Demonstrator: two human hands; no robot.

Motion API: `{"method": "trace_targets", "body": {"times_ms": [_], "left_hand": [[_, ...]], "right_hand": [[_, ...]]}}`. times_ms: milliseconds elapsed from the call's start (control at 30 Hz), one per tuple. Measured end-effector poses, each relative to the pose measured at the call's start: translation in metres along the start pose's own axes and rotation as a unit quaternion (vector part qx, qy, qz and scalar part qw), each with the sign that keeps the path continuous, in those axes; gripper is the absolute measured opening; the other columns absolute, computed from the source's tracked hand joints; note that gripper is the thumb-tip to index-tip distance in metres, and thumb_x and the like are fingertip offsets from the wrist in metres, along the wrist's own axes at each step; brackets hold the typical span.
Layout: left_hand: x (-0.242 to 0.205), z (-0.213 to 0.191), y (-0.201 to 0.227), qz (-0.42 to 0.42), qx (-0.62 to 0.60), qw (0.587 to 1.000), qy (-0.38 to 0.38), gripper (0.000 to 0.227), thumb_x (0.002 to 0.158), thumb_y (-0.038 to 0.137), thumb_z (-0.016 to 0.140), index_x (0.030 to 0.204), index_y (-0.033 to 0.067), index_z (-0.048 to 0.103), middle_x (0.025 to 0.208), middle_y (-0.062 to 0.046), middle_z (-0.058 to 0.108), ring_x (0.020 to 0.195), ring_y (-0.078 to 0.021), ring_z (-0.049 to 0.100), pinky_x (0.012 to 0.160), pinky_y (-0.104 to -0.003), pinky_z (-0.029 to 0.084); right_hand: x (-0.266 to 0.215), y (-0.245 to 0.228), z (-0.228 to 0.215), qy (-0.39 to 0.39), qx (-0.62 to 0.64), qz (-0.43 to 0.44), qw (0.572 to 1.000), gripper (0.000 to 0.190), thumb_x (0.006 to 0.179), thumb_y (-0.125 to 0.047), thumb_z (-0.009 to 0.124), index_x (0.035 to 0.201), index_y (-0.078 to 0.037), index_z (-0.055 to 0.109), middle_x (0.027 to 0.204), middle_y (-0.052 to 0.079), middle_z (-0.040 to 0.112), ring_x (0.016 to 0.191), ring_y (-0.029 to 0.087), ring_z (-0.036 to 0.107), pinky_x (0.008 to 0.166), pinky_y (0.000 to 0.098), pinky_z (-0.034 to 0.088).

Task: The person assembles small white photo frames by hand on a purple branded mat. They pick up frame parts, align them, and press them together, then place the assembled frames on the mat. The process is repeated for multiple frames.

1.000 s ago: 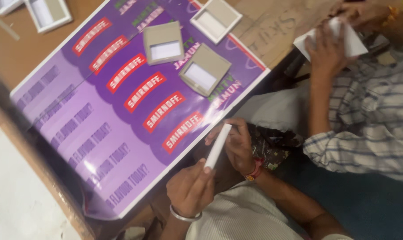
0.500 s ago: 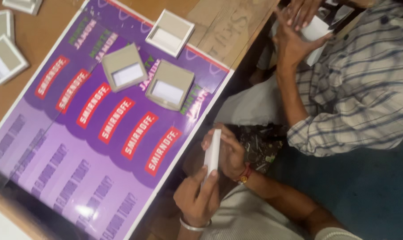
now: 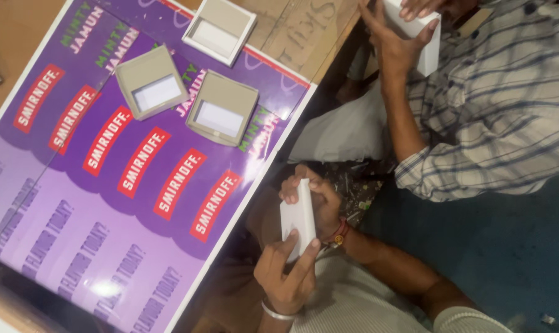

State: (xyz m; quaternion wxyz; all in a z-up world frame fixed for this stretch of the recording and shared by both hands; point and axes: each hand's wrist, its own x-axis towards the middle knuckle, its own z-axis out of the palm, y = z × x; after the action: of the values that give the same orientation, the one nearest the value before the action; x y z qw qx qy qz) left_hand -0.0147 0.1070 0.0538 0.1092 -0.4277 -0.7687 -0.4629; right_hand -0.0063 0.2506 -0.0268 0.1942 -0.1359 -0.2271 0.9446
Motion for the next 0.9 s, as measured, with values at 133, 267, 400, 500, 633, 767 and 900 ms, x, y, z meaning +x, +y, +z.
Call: {"method": "trace_targets", "body": {"times_ms": [133, 267, 400, 500, 633, 767, 900], "left_hand": [[-0.011, 0.007, 0.005, -0.037, -0.016, 0.999, 0.005, 0.041, 0.071, 0.005, 0.084, 0.111, 0.0151, 0.079, 0.107, -0.014, 0.069, 0.077, -0.0254, 0.065, 0.063, -0.034, 0.052], [-0.021, 0.012, 0.006, -0.07, -0.014, 0.997, 0.019, 0.042, 0.065, 0.008, 0.086, 0.106, 0.0173, 0.08, 0.103, -0.013, 0.07, 0.075, -0.0242, 0.065, 0.06, -0.032, 0.052], [-0.029, 0.011, 0.001, -0.089, -0.01, 0.996, 0.023, 0.038, 0.07, 0.008, 0.088, 0.107, 0.0159, 0.079, 0.102, -0.014, 0.07, 0.077, -0.0231, 0.067, 0.061, -0.032, 0.054], [-0.032, 0.011, -0.002, -0.102, -0.005, 0.994, 0.025, 0.037, 0.072, 0.01, 0.089, 0.107, 0.0151, 0.079, 0.101, -0.014, 0.07, 0.076, -0.0228, 0.068, 0.06, -0.032, 0.054], [-0.034, 0.011, -0.002, -0.111, -0.007, 0.994, 0.025, 0.038, 0.072, 0.009, 0.089, 0.108, 0.0142, 0.078, 0.101, -0.014, 0.07, 0.077, -0.0231, 0.068, 0.062, -0.032, 0.054], [-0.035, 0.011, -0.002, -0.106, -0.012, 0.994, 0.029, 0.038, 0.071, 0.007, 0.089, 0.107, 0.0126, 0.078, 0.101, -0.015, 0.071, 0.076, -0.023, 0.067, 0.06, -0.032, 0.053], [-0.036, 0.012, -0.003, -0.104, -0.016, 0.994, 0.034, 0.039, 0.071, 0.008, 0.089, 0.108, 0.0125, 0.077, 0.1, -0.015, 0.07, 0.077, -0.0229, 0.068, 0.061, -0.032, 0.054]], "right_hand": [[0.003, 0.006, -0.009, -0.027, -0.033, 0.006, 0.999, 0.022, 0.091, -0.029, 0.051, 0.094, -0.008, 0.055, 0.077, 0.005, 0.056, 0.079, 0.017, 0.053, 0.086, 0.0341, 0.044], [0.0, 0.014, -0.014, -0.033, -0.03, 0.028, 0.999, 0.021, 0.091, -0.027, 0.051, 0.094, -0.007, 0.056, 0.077, 0.006, 0.056, 0.081, 0.017, 0.054, 0.088, 0.0335, 0.044], [0.001, 0.02, -0.015, -0.026, 0.01, 0.055, 0.998, 0.017, 0.09, -0.022, 0.051, 0.096, -0.007, 0.056, 0.079, 0.007, 0.057, 0.083, 0.017, 0.053, 0.085, 0.0312, 0.045], [0.003, 0.021, -0.014, -0.018, -0.008, 0.065, 0.998, 0.017, 0.09, -0.022, 0.05, 0.095, -0.007, 0.056, 0.078, 0.006, 0.057, 0.084, 0.018, 0.055, 0.084, 0.0309, 0.046], [0.004, 0.02, -0.013, -0.019, -0.03, 0.071, 0.997, 0.018, 0.091, -0.023, 0.05, 0.095, -0.007, 0.055, 0.078, 0.006, 0.057, 0.084, 0.017, 0.055, 0.081, 0.0305, 0.046], [0.003, 0.02, -0.014, -0.016, -0.032, 0.08, 0.996, 0.017, 0.09, -0.023, 0.05, 0.095, -0.008, 0.055, 0.077, 0.006, 0.057, 0.083, 0.017, 0.055, 0.079, 0.0303, 0.046], [0.003, 0.02, -0.014, -0.018, -0.039, 0.081, 0.996, 0.018, 0.09, -0.024, 0.049, 0.095, -0.007, 0.055, 0.077, 0.006, 0.056, 0.083, 0.017, 0.055, 0.079, 0.0306, 0.047]]}}
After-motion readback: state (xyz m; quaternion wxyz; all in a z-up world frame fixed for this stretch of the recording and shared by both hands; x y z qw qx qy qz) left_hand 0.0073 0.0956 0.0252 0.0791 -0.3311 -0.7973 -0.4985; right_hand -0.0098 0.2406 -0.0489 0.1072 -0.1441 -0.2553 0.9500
